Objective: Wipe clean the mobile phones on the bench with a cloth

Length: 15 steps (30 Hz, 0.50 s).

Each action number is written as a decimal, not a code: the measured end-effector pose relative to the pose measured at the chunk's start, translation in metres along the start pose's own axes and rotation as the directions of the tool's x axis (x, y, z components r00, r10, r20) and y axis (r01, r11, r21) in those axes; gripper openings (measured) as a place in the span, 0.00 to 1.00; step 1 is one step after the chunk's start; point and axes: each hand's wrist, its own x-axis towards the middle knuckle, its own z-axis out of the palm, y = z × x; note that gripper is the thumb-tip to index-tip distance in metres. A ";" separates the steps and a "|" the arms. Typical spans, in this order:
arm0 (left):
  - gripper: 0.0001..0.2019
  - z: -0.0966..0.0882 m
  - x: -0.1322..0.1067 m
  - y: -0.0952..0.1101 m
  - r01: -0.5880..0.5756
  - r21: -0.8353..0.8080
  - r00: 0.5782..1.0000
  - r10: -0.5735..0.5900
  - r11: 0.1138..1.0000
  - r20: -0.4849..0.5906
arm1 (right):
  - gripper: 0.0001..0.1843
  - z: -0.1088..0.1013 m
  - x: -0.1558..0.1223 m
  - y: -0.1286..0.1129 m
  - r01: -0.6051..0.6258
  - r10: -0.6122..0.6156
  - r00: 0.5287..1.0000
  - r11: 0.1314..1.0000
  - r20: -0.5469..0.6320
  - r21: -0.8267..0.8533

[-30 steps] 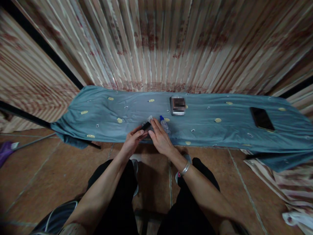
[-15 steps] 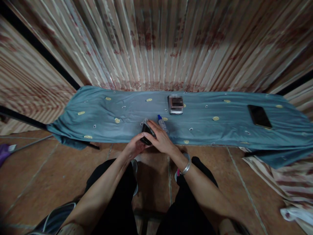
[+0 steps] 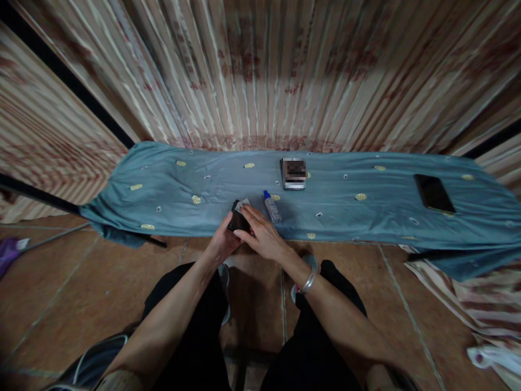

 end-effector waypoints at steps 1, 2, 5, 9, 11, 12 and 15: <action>0.22 0.002 0.000 0.000 -0.006 -0.016 1.000 0.006 1.000 -0.012 | 0.35 0.001 0.000 -0.001 0.003 -0.003 1.000 1.000 0.002 -0.009; 0.23 0.003 -0.001 0.000 -0.014 -0.028 1.000 0.013 1.000 -0.024 | 0.34 0.003 0.000 -0.001 0.006 -0.006 1.000 1.000 0.003 -0.019; 0.23 0.004 0.000 -0.002 -0.032 -0.039 0.997 0.029 0.999 -0.077 | 0.32 0.008 -0.001 -0.003 0.010 -0.010 1.000 0.999 -0.005 -0.048; 0.22 0.002 0.004 -0.004 -0.042 -0.029 0.992 0.038 0.999 -0.120 | 0.30 0.010 0.000 -0.006 0.006 -0.008 0.999 0.998 -0.037 -0.063; 0.21 0.000 0.006 -0.004 -0.058 -0.011 0.994 0.056 0.998 -0.090 | 0.29 0.006 0.000 -0.008 -0.006 0.003 0.999 0.999 -0.055 -0.052; 0.21 -0.001 0.006 -0.004 -0.066 0.004 0.996 0.066 0.998 -0.064 | 0.28 0.003 0.001 -0.009 -0.017 0.014 0.997 0.999 -0.070 -0.042; 0.18 -0.004 0.006 -0.003 -0.091 0.063 0.996 0.090 0.994 0.019 | 0.26 -0.010 0.003 -0.009 -0.079 0.082 0.984 0.997 -0.158 0.024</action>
